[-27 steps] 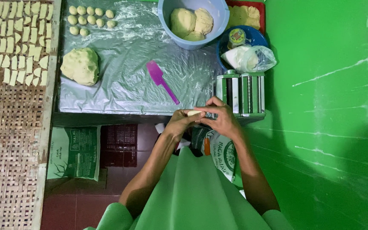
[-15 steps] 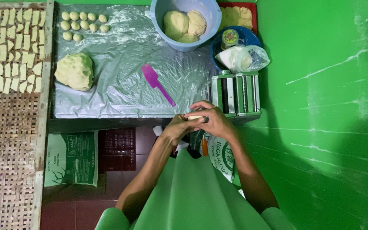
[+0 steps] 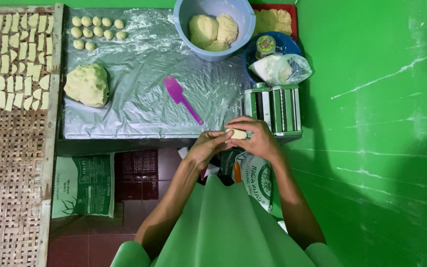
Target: Flattening dough pieces and arranging them in rows on a woven tray for baking
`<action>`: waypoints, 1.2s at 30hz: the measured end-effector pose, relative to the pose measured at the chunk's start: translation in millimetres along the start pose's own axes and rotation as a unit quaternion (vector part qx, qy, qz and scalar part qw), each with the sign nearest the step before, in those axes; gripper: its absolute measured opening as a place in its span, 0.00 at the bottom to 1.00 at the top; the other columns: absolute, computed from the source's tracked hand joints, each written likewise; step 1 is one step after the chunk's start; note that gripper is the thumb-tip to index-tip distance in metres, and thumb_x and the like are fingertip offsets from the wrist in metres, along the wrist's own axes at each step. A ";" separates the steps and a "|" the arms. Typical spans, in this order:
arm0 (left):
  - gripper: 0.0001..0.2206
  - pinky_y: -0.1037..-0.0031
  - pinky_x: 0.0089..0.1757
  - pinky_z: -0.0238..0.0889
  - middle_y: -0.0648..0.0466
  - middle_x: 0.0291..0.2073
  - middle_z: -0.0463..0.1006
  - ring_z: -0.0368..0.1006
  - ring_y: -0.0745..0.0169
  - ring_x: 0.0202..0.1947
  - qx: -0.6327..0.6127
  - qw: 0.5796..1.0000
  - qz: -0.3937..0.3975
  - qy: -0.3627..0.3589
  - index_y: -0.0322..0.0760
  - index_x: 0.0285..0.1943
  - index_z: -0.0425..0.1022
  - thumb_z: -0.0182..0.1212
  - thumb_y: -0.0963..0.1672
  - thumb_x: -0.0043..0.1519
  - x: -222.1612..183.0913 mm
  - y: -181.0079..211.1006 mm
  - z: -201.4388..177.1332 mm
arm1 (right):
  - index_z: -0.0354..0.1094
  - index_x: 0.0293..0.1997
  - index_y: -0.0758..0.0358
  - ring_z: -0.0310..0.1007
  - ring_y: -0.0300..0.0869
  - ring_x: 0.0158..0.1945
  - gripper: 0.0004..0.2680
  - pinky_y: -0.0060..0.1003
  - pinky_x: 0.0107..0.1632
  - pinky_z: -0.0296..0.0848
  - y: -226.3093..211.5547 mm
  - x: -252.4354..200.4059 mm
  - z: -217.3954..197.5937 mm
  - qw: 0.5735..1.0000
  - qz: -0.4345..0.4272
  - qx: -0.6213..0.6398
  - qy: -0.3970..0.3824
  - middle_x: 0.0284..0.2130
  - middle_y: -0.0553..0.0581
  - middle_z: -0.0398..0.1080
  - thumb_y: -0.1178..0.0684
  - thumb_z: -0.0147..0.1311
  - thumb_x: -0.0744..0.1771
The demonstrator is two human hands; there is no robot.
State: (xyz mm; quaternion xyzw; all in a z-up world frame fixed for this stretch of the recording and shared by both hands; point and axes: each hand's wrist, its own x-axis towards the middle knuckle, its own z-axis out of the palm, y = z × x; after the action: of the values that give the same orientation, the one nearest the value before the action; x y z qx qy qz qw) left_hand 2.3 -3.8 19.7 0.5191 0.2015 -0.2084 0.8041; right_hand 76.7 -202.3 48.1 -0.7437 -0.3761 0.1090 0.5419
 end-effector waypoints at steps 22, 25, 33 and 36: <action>0.10 0.70 0.44 0.75 0.49 0.28 0.82 0.81 0.61 0.34 0.026 0.996 0.026 0.076 0.31 0.37 0.84 0.73 0.45 0.58 -1.8 18.3 8.5 | 0.76 0.52 0.65 0.76 0.62 0.53 0.12 0.55 0.54 0.71 5.4 0.5 6.1 0.999 0.022 0.032 0.030 0.47 0.66 0.78 0.57 0.66 0.64; 0.10 0.68 0.45 0.75 0.48 0.29 0.82 0.82 0.60 0.34 0.019 0.996 0.024 0.083 0.31 0.37 0.83 0.72 0.45 0.59 0.7 12.4 10.2 | 0.76 0.53 0.64 0.76 0.60 0.52 0.12 0.56 0.54 0.70 0.6 -1.5 7.7 0.998 0.027 0.034 0.048 0.47 0.66 0.77 0.57 0.66 0.65; 0.11 0.68 0.44 0.76 0.49 0.33 0.82 0.81 0.60 0.35 0.011 0.995 0.020 0.093 0.31 0.42 0.83 0.72 0.45 0.59 21.9 5.9 15.0 | 0.77 0.52 0.63 0.78 0.58 0.44 0.13 0.48 0.43 0.75 23.0 -15.6 1.5 0.993 0.055 0.011 0.099 0.40 0.66 0.77 0.57 0.68 0.64; 0.12 0.66 0.45 0.76 0.45 0.35 0.82 0.82 0.57 0.37 0.001 0.995 0.029 0.091 0.28 0.44 0.81 0.69 0.45 0.61 32.9 -4.1 12.3 | 0.76 0.52 0.67 0.78 0.53 0.43 0.13 0.43 0.43 0.78 37.7 -23.5 -1.7 0.986 0.082 0.072 0.128 0.42 0.69 0.76 0.60 0.69 0.63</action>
State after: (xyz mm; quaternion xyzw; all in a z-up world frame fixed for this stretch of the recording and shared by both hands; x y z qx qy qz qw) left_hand 28.8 -20.8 3.5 0.5426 0.2588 -0.1370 0.7873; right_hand 78.0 -224.3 9.6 -0.7388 -0.2322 0.0837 0.6271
